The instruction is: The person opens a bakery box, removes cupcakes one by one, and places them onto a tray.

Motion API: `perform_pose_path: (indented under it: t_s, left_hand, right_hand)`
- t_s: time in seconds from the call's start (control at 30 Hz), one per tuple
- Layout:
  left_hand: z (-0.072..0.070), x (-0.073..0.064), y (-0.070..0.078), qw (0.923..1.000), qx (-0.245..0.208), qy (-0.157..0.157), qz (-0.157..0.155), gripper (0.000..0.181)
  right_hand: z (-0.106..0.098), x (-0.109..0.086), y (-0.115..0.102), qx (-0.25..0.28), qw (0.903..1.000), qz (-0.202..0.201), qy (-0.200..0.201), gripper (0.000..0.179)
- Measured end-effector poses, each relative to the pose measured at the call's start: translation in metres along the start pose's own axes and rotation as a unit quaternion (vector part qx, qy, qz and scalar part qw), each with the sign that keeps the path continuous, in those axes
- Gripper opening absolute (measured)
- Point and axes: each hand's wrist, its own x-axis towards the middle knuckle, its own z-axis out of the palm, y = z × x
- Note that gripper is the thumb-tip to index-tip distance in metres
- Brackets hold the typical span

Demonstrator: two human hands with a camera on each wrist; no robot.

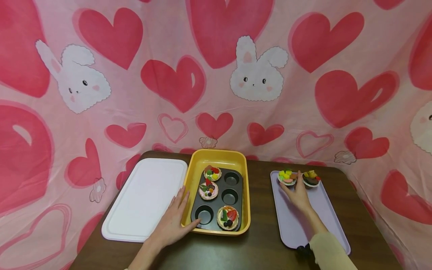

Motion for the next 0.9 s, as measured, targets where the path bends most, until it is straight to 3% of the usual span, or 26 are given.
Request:
perform_pose_path:
  t_s: [0.17, 0.33, 0.57, 0.63, 0.87, 0.9]
  left_hand:
    - [-0.001, 0.0, 0.0, 1.0, 0.003, -0.002, -0.002, 0.113]
    - [-0.001, 0.001, 0.001, 1.0, -0.003, -0.005, -0.008, 0.113]
    - [-0.002, 0.001, 0.002, 0.9999, -0.003, -0.007, -0.01, 0.113]
    - [-0.002, 0.001, 0.002, 0.9999, -0.003, -0.006, -0.01, 0.113]
    - [-0.002, 0.001, 0.001, 1.0, 0.003, -0.005, -0.002, 0.113]
    - [-0.002, 0.001, 0.001, 1.0, 0.004, -0.005, -0.001, 0.113]
  right_hand:
    - [0.003, -0.004, 0.015, 0.006, 0.9974, -0.068, 0.02, 0.118]
    - [0.007, -0.001, 0.048, -0.033, 0.9897, -0.137, 0.025, 0.119]
    - [0.012, -0.005, 0.063, -0.086, 0.9816, -0.169, 0.023, 0.119]
    - [0.013, -0.013, 0.057, -0.104, 0.978, -0.178, 0.028, 0.117]
    - [0.007, -0.062, -0.053, -0.125, 0.983, -0.131, -0.034, 0.108]
    - [0.008, -0.064, -0.058, -0.128, 0.9824, -0.129, -0.042, 0.108]
